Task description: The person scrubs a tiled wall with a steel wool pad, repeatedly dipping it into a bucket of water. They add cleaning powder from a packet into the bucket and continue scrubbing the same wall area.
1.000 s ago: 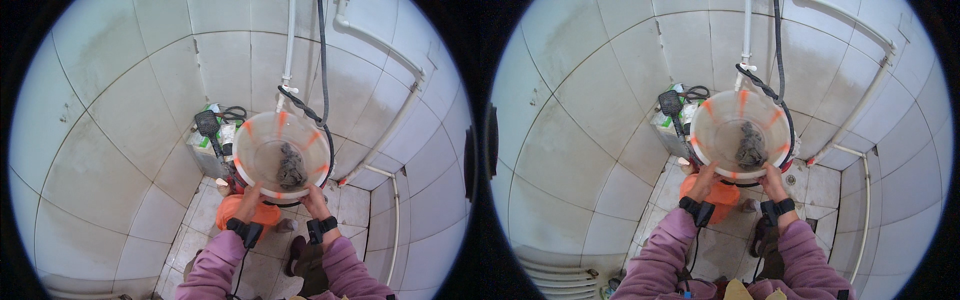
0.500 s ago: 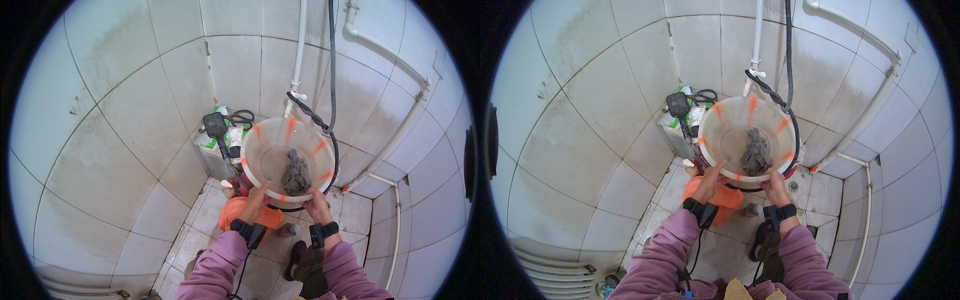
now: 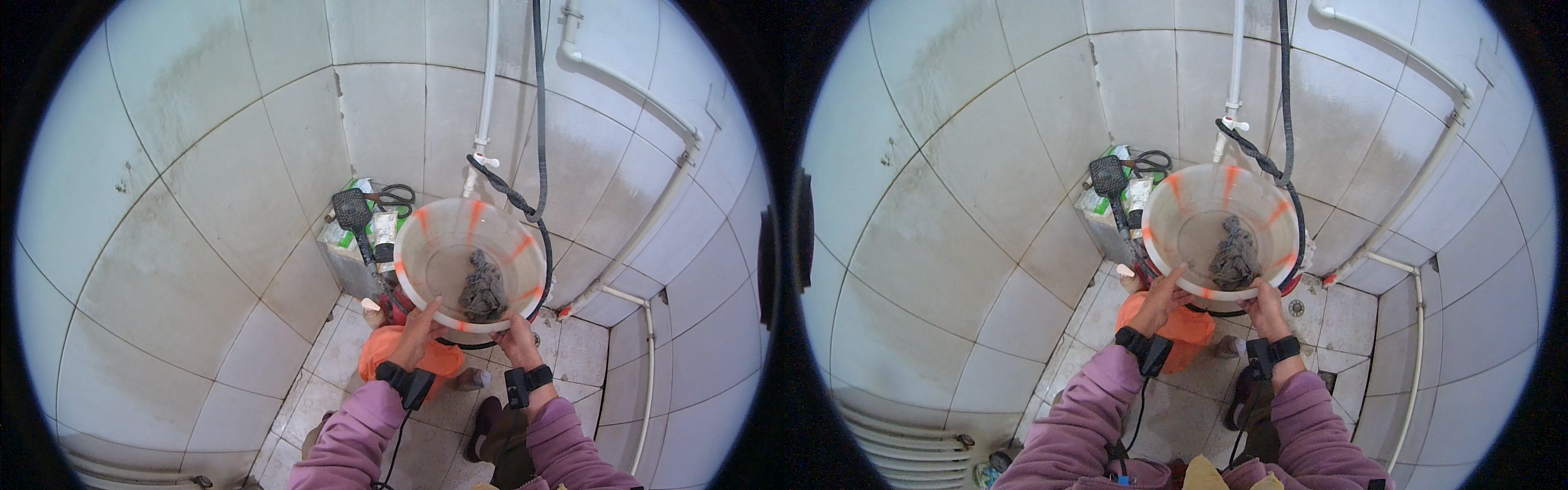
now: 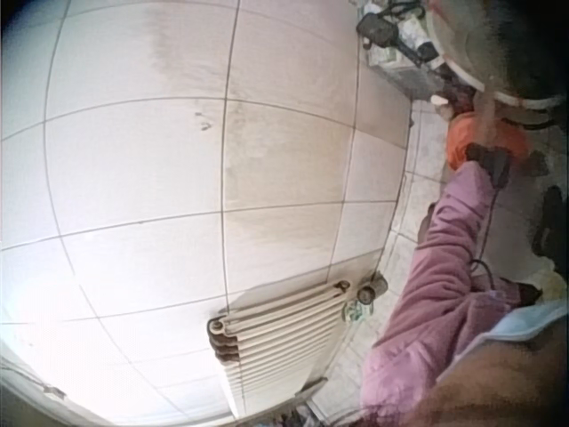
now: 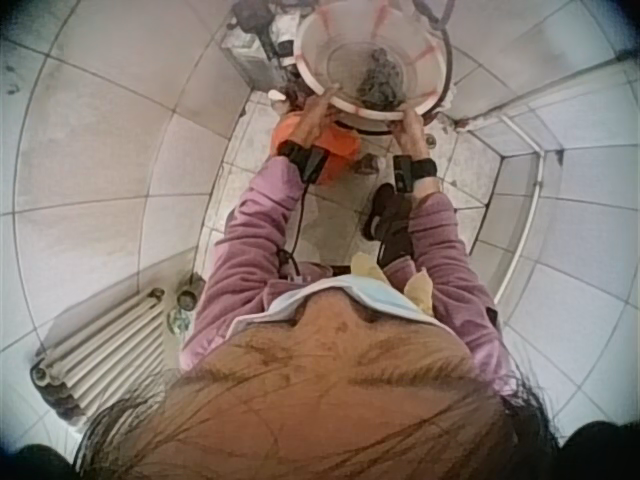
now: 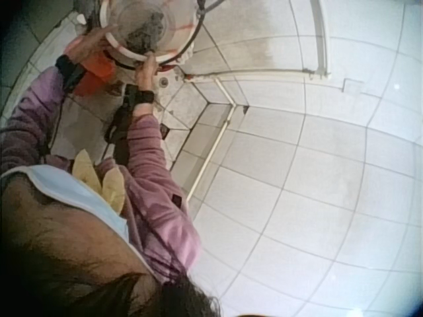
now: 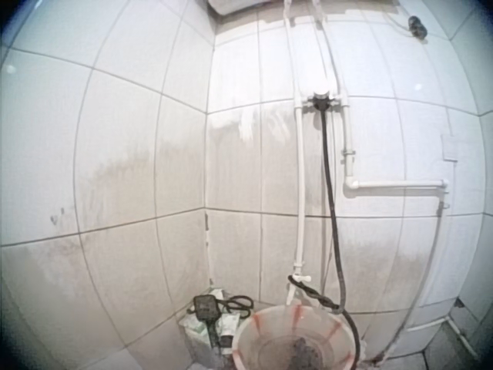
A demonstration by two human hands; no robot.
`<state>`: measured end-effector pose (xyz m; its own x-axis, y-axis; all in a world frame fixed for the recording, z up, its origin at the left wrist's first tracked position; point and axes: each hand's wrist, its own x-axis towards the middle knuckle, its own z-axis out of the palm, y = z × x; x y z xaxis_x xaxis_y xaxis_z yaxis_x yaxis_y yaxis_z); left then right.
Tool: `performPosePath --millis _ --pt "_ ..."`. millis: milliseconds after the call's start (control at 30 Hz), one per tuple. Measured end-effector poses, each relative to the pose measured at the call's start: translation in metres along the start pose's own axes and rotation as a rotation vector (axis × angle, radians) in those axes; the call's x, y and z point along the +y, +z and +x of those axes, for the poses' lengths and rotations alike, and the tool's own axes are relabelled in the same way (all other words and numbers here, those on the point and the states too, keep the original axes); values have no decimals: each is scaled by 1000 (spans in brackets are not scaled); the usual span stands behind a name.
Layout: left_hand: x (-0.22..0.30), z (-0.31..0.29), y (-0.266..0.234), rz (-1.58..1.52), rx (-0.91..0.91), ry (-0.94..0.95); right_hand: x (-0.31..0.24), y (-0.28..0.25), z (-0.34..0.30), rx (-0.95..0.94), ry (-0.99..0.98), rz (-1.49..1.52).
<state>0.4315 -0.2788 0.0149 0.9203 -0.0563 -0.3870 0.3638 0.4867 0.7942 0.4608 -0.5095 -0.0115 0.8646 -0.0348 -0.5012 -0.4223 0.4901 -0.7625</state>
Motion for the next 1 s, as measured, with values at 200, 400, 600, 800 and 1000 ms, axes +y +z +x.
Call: performPosePath --millis 200,400,600,800,1000 --pt "0 0 1 -10 8 -7 0 1 -2 20 -19 -15" --pt "-4 4 -4 20 18 15 -1 5 -5 41 -24 0" --pt "-9 14 -19 -38 114 42 -2 9 -8 60 -27 2" --pt "19 9 -34 -26 401 360 -3 11 -10 78 -48 -5" --pt "78 -7 -10 41 481 621 0 11 -10 33 -81 -2"
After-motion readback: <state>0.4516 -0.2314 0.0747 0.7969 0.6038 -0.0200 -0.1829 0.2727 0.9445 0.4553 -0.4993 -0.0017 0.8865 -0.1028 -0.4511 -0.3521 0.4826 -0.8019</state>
